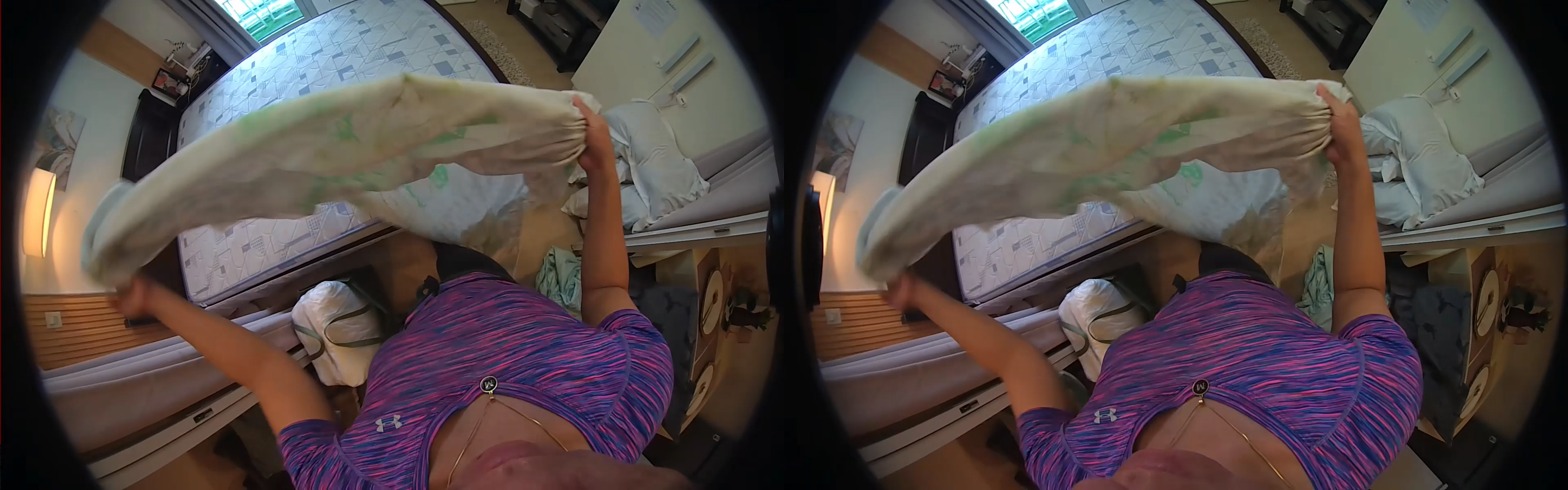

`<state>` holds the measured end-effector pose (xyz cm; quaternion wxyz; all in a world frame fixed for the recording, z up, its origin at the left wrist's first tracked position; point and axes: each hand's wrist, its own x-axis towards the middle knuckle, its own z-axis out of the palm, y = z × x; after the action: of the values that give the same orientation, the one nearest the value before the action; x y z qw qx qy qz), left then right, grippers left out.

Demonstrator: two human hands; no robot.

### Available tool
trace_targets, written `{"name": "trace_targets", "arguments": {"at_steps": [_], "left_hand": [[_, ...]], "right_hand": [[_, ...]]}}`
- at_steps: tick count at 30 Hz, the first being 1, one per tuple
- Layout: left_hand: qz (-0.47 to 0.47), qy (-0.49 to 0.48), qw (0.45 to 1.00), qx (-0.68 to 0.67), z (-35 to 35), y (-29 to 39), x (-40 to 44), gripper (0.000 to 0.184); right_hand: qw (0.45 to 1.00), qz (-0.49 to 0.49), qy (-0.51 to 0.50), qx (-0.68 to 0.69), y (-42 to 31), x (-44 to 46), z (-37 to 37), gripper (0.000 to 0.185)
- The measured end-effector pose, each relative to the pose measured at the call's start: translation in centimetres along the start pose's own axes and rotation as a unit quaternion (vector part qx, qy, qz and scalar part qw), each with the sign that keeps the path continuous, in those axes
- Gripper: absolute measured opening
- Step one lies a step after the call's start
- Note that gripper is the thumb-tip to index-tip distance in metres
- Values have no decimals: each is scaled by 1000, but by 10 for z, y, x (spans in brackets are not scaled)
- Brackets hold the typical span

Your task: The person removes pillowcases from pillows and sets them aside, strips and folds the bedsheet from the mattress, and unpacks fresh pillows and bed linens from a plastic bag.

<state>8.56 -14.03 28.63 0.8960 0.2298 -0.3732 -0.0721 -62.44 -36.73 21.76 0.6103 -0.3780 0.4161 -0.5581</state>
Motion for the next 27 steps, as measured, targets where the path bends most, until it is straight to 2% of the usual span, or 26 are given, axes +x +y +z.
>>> {"name": "trace_targets", "arguments": {"at_steps": [1,3,4,5,7,9,11,14,15,20,22,24,25,26,27], "left_hand": [[-6,0,989,-145,5,0,-44,42],[-16,6,899,-437,15,-1,-132,39],[-147,75,944,-284,21,-31,-179,39],[-338,122,931,-54,34,-69,-225,39],[-545,135,826,51,56,-127,-298,40],[-617,108,775,86,65,-156,-326,41],[-638,91,757,107,64,-171,-327,42],[-642,85,751,129,57,-189,-314,43],[-644,82,749,136,55,-195,-306,44],[-642,69,745,167,53,-232,-266,46],[-637,74,749,165,55,-243,-254,47],[-628,73,757,165,58,-250,-239,48],[-623,72,762,163,60,-254,-231,48],[-614,70,770,159,62,-259,-221,49],[-605,67,779,151,66,-262,-211,49]], "right_hand": [[999,13,-28,41,-11,-10,8,21],[992,47,-73,86,-11,-24,11,22],[989,73,-89,90,-2,-33,9,24],[986,100,-110,82,10,-44,11,26],[975,143,-169,37,23,-67,22,31],[965,162,-205,2,24,-83,28,36],[930,168,-316,-91,14,-91,24,45],[919,191,-329,-107,2,-86,20,51],[918,218,-304,-131,5,-80,16,50],[921,256,-264,-126,66,-34,3,48],[871,317,-284,-244,114,-6,-5,43],[787,282,-356,-419,138,16,11,39],[784,285,-361,-416,159,25,11,39],[684,243,-397,-561,184,36,11,37],[562,191,-417,-688,196,45,13,36]]}}
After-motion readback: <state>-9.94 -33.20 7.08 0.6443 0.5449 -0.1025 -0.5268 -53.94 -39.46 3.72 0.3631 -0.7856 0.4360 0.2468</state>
